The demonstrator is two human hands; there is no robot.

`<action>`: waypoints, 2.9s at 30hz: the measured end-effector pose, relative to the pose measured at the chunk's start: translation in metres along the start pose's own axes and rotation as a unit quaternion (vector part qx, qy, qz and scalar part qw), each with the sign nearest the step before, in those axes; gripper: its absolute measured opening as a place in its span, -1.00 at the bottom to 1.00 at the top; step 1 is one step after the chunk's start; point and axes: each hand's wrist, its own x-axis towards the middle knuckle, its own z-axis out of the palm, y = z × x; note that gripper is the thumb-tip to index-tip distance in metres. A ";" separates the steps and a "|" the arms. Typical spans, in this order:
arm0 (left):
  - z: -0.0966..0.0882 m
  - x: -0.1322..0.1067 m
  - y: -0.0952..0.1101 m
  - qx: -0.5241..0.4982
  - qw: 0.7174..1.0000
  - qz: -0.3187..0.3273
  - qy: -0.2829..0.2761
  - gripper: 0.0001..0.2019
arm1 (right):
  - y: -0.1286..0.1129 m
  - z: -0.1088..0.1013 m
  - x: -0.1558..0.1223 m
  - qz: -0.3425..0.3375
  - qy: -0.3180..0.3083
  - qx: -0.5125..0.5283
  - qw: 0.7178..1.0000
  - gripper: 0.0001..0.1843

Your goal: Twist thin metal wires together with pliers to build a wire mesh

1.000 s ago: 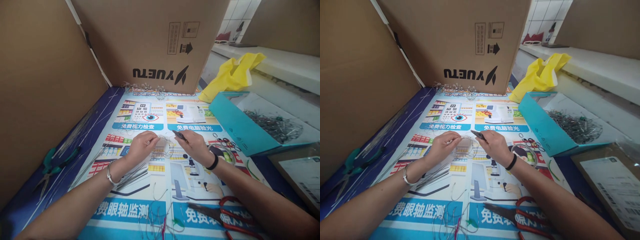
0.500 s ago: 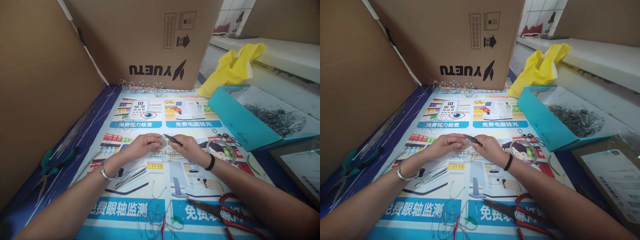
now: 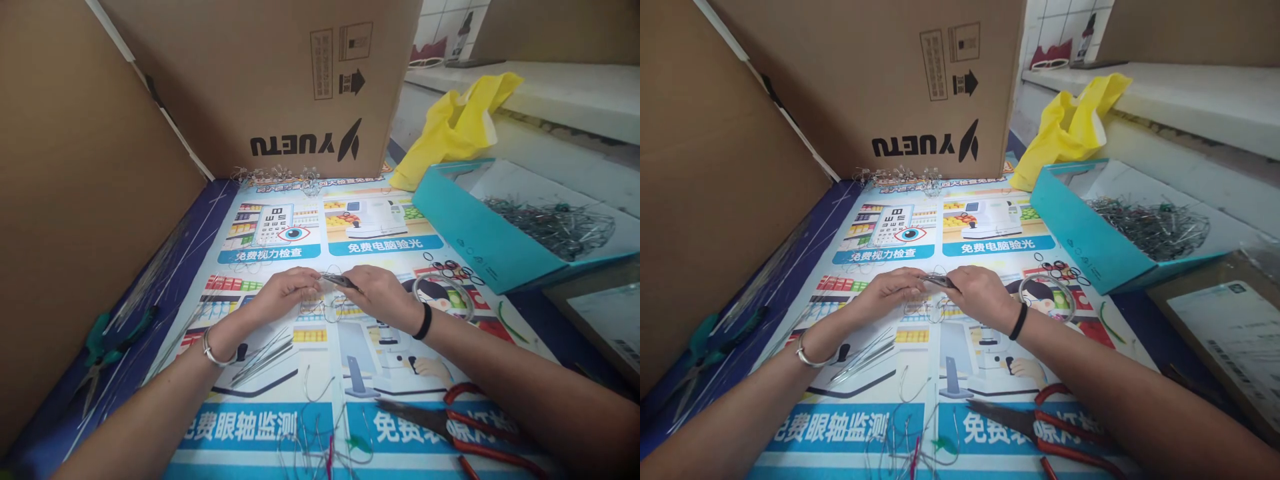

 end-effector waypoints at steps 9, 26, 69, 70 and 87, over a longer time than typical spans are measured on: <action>-0.003 0.002 0.003 0.028 0.999 0.023 -0.010 -0.81 | -0.002 -0.006 0.000 -0.048 0.046 -0.141 0.988 -0.71; -0.005 0.002 0.002 0.023 0.999 0.033 -0.036 -0.87 | -0.010 -0.007 0.006 0.173 -0.076 0.000 0.982 -0.70; 0.003 0.007 0.001 -0.022 0.997 0.013 -0.069 -0.84 | -0.015 -0.002 0.005 0.206 -0.055 0.008 0.977 -0.74; 0.003 0.007 0.001 -0.018 0.997 0.018 -0.070 -0.84 | -0.015 -0.001 0.004 0.206 -0.055 0.009 0.977 -0.74; 0.003 0.007 -0.002 -0.005 1.000 0.008 -0.013 -0.82 | -0.014 -0.002 0.004 0.201 -0.047 0.023 0.978 -0.74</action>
